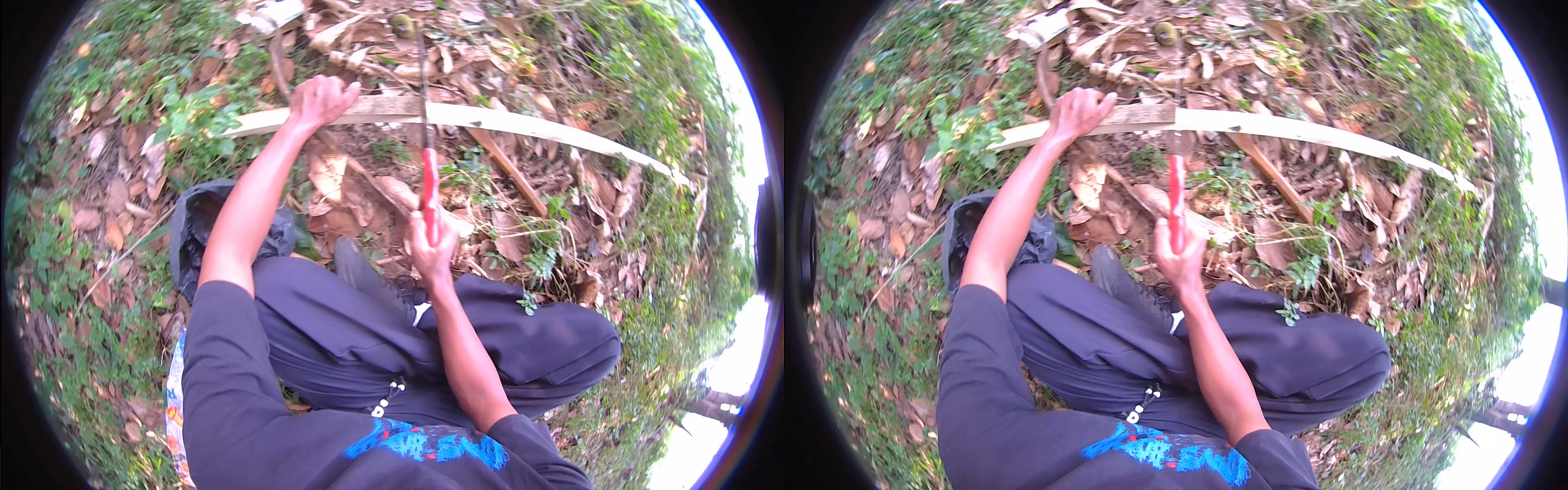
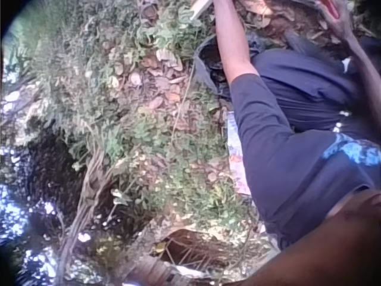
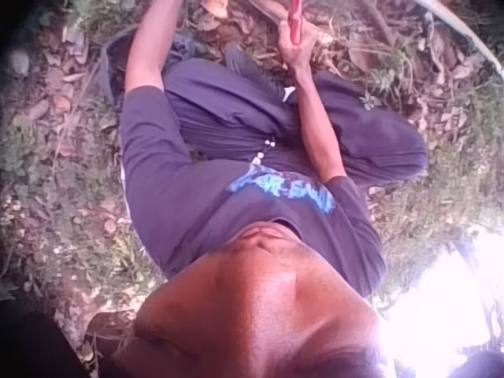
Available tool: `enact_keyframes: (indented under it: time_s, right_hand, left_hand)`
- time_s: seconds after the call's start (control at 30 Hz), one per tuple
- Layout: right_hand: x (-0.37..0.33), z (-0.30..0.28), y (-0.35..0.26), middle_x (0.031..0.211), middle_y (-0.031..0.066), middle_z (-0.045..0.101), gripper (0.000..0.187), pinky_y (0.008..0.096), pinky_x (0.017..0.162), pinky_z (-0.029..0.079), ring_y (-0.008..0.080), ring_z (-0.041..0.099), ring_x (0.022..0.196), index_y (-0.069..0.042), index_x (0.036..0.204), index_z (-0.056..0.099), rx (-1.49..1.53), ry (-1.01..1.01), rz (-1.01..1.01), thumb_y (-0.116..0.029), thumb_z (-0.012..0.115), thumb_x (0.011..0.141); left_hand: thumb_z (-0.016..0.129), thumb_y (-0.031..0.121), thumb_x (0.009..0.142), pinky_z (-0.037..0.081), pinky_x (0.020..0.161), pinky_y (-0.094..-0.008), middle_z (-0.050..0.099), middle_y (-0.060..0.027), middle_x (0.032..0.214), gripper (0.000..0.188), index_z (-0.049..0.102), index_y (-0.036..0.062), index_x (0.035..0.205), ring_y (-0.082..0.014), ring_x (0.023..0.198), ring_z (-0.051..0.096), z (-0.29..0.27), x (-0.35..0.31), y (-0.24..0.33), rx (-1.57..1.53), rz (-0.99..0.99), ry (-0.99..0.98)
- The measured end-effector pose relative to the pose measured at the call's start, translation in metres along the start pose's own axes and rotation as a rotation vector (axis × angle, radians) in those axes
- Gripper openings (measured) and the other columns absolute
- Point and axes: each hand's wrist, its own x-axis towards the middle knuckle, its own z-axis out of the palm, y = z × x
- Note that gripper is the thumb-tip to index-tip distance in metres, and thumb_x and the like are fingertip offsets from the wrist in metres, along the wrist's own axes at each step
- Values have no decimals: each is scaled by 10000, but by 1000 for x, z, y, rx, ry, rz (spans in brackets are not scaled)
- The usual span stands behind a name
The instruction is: The person sits on the ground and uses a red hand saw to cut a long, thin piece of light-colored wood. They hold the wood steady with their left hand and saw back and forth with their right hand, gradually cutting through the material.
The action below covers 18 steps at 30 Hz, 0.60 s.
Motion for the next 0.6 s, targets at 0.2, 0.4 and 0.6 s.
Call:
enact_keyframes:
  time_s: [0.2, 0.4, 0.6]
  right_hand:
    - [-62, -27, -10, 576, -33, 488, 81, 243, 464, 344, 52, 432, 490, 30, 898, 605, 153, -39, 128, -44, 575, 907]
    - [-53, -20, -9, 568, -14, 477, 85, 258, 475, 340, 65, 432, 506, 18, 857, 569, 125, -90, 92, -45, 548, 910]
    - [-39, -25, -1, 582, 16, 494, 78, 288, 500, 365, 93, 442, 517, 16, 816, 571, 92, -79, 37, -21, 559, 884]
  left_hand:
    - [496, 523, 935, 583, 627, -477, 704, -193, 716, 545, 710, 58, 746, -343, 706, 726, 14, 0, 0, -77, 87, 85]
    - [451, 580, 986, 561, 641, -455, 642, -158, 634, 608, 572, 110, 619, -302, 663, 686, -17, -10, -6, -158, 125, -23]
    - [567, 445, 994, 515, 893, -340, 717, -105, 1074, 473, 662, 34, 1210, -194, 942, 669, -186, -89, 23, -395, 52, -32]
